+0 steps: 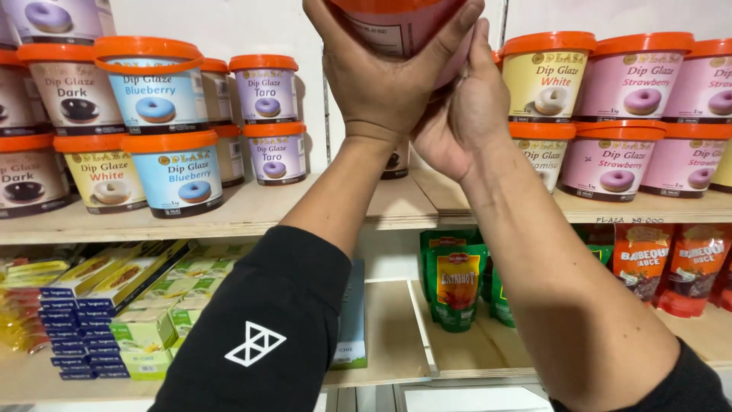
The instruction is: Wiping down and organizing plastic tubs of donut glaze on storage shelves.
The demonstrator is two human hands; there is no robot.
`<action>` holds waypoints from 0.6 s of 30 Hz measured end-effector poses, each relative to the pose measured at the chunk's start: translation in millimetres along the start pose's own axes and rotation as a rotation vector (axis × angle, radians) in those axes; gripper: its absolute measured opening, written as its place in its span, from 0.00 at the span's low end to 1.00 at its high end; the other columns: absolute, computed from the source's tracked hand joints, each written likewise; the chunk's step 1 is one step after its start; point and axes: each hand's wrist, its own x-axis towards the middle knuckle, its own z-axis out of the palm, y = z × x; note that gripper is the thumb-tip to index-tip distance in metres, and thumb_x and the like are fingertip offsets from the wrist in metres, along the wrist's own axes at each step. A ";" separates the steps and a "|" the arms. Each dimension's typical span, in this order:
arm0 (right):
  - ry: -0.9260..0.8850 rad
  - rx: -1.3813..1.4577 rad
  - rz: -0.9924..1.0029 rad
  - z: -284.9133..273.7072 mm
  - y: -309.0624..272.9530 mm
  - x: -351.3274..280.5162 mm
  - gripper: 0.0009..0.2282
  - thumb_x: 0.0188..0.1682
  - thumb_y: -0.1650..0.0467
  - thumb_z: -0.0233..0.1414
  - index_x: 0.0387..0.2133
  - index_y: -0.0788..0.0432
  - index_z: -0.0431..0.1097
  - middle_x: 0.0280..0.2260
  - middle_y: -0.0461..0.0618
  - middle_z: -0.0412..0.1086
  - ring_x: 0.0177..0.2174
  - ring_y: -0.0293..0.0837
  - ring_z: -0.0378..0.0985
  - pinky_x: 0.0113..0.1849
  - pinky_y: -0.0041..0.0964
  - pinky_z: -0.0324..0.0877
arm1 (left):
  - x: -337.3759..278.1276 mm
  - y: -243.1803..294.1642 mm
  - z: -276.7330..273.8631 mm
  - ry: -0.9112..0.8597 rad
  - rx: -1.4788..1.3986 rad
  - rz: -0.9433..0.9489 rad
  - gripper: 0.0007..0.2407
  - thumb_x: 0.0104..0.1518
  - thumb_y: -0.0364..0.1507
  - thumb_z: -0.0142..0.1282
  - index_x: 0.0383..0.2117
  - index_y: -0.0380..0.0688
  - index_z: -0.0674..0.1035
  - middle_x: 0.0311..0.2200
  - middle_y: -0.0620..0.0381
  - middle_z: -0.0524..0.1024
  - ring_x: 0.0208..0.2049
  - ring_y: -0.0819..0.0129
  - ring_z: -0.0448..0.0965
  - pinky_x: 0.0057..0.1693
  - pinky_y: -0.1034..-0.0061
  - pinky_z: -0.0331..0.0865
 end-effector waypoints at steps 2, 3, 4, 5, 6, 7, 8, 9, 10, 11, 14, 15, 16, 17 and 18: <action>0.150 -0.479 -0.087 -23.9 -6.5 12.4 0.37 0.56 0.46 0.36 0.57 0.71 0.64 0.44 0.67 0.68 0.41 0.59 0.71 0.45 0.60 0.70 | -0.5 -12.0 -8.3 0.058 0.052 0.019 0.52 0.43 0.60 0.66 0.66 0.36 0.53 0.56 0.46 0.71 0.57 0.58 0.79 0.60 0.75 0.78; 0.323 -0.960 -0.184 -38.3 -12.4 14.7 0.42 0.53 0.42 0.39 0.54 0.76 0.66 0.33 0.69 0.68 0.31 0.62 0.68 0.38 0.65 0.68 | -4.3 -17.8 -8.7 0.103 0.088 0.023 0.51 0.45 0.58 0.67 0.68 0.37 0.52 0.58 0.45 0.69 0.58 0.58 0.78 0.60 0.76 0.79; 0.331 -0.960 -0.183 -33.0 -13.8 12.2 0.42 0.53 0.42 0.39 0.54 0.76 0.66 0.33 0.69 0.68 0.31 0.62 0.68 0.38 0.65 0.68 | -4.6 -26.7 -6.1 0.100 0.085 0.017 0.51 0.45 0.58 0.67 0.68 0.37 0.52 0.58 0.45 0.69 0.58 0.58 0.78 0.60 0.76 0.79; 0.141 -0.867 -0.026 -26.8 -14.5 10.9 0.43 0.51 0.41 0.34 0.54 0.73 0.68 0.34 0.64 0.74 0.32 0.56 0.74 0.36 0.58 0.69 | -4.2 -35.6 -4.6 0.176 0.045 -0.001 0.49 0.49 0.55 0.68 0.67 0.35 0.53 0.59 0.44 0.68 0.60 0.55 0.76 0.63 0.72 0.75; -0.044 -0.766 0.130 -20.8 -15.1 9.5 0.45 0.49 0.40 0.30 0.54 0.70 0.69 0.35 0.59 0.79 0.33 0.51 0.80 0.34 0.52 0.70 | -4.0 -44.4 -3.0 0.252 0.005 -0.019 0.46 0.53 0.53 0.69 0.66 0.33 0.54 0.60 0.42 0.67 0.61 0.52 0.74 0.67 0.69 0.70; -0.034 -0.768 0.127 -37.3 -16.1 13.2 0.45 0.49 0.40 0.30 0.54 0.70 0.69 0.35 0.59 0.79 0.33 0.51 0.80 0.34 0.52 0.70 | -0.4 -53.0 -4.8 0.248 -0.001 -0.025 0.46 0.53 0.53 0.69 0.66 0.33 0.54 0.60 0.42 0.67 0.61 0.52 0.74 0.67 0.69 0.70; -0.030 -0.734 0.146 -53.7 -17.3 16.8 0.47 0.49 0.39 0.31 0.55 0.73 0.69 0.35 0.61 0.75 0.34 0.52 0.77 0.38 0.53 0.72 | 3.2 -61.7 -6.3 0.271 -0.022 -0.109 0.42 0.53 0.53 0.68 0.62 0.31 0.60 0.57 0.41 0.71 0.60 0.52 0.77 0.65 0.68 0.71; -0.030 -0.700 0.167 -69.5 -17.8 21.2 0.49 0.50 0.37 0.32 0.56 0.76 0.68 0.35 0.62 0.71 0.35 0.54 0.75 0.43 0.55 0.74 | 7.7 -70.3 -9.1 0.295 -0.043 -0.191 0.39 0.53 0.53 0.67 0.57 0.29 0.67 0.53 0.40 0.74 0.58 0.52 0.79 0.64 0.67 0.73; -0.025 -0.702 0.167 -67.4 -13.8 17.2 0.49 0.50 0.37 0.32 0.56 0.76 0.68 0.35 0.62 0.71 0.35 0.54 0.75 0.43 0.55 0.74 | 8.3 -67.9 -14.3 0.294 -0.046 -0.195 0.39 0.53 0.53 0.67 0.57 0.29 0.67 0.53 0.40 0.74 0.58 0.52 0.79 0.64 0.67 0.73; 0.136 -0.577 0.095 -64.8 -9.1 14.4 0.44 0.50 0.38 0.33 0.49 0.71 0.63 0.42 0.62 0.67 0.44 0.54 0.74 0.48 0.59 0.74 | 10.3 -65.9 -20.2 0.167 -0.285 -0.381 0.39 0.50 0.54 0.64 0.56 0.27 0.70 0.50 0.39 0.75 0.52 0.53 0.80 0.58 0.65 0.75; 0.146 -0.439 0.000 -39.3 3.7 7.5 0.40 0.46 0.39 0.34 0.52 0.62 0.61 0.53 0.60 0.66 0.54 0.55 0.72 0.54 0.59 0.73 | 8.9 -35.0 -25.1 -0.153 -0.682 -0.612 0.40 0.48 0.57 0.60 0.55 0.30 0.72 0.47 0.40 0.76 0.47 0.55 0.81 0.52 0.62 0.79; 0.005 -0.425 -0.008 -28.4 8.8 5.3 0.42 0.43 0.40 0.33 0.61 0.57 0.63 0.57 0.59 0.67 0.56 0.55 0.72 0.55 0.55 0.72 | 6.3 -21.0 -25.5 -0.337 -0.828 -0.673 0.39 0.48 0.59 0.59 0.55 0.36 0.70 0.47 0.41 0.76 0.48 0.56 0.82 0.53 0.61 0.80; -0.001 -0.426 -0.008 -31.3 8.4 6.3 0.42 0.43 0.40 0.33 0.61 0.57 0.63 0.57 0.59 0.67 0.56 0.55 0.72 0.55 0.55 0.72 | 7.7 -17.2 -23.8 -0.337 -0.827 -0.667 0.39 0.48 0.59 0.59 0.55 0.36 0.70 0.47 0.41 0.76 0.48 0.56 0.82 0.53 0.61 0.80; -0.027 -0.410 -0.051 -34.5 9.1 7.5 0.40 0.44 0.42 0.35 0.61 0.56 0.64 0.56 0.56 0.69 0.55 0.54 0.72 0.54 0.54 0.72 | 8.7 -13.5 -23.3 -0.385 -0.831 -0.667 0.39 0.49 0.58 0.59 0.57 0.35 0.70 0.48 0.42 0.75 0.49 0.58 0.81 0.55 0.63 0.78; -0.053 -0.393 -0.093 -38.1 10.0 8.7 0.38 0.46 0.43 0.37 0.60 0.55 0.65 0.54 0.54 0.70 0.54 0.52 0.73 0.52 0.53 0.72 | 9.5 -10.0 -22.8 -0.434 -0.835 -0.667 0.39 0.51 0.57 0.60 0.58 0.34 0.71 0.50 0.43 0.74 0.51 0.59 0.79 0.58 0.65 0.77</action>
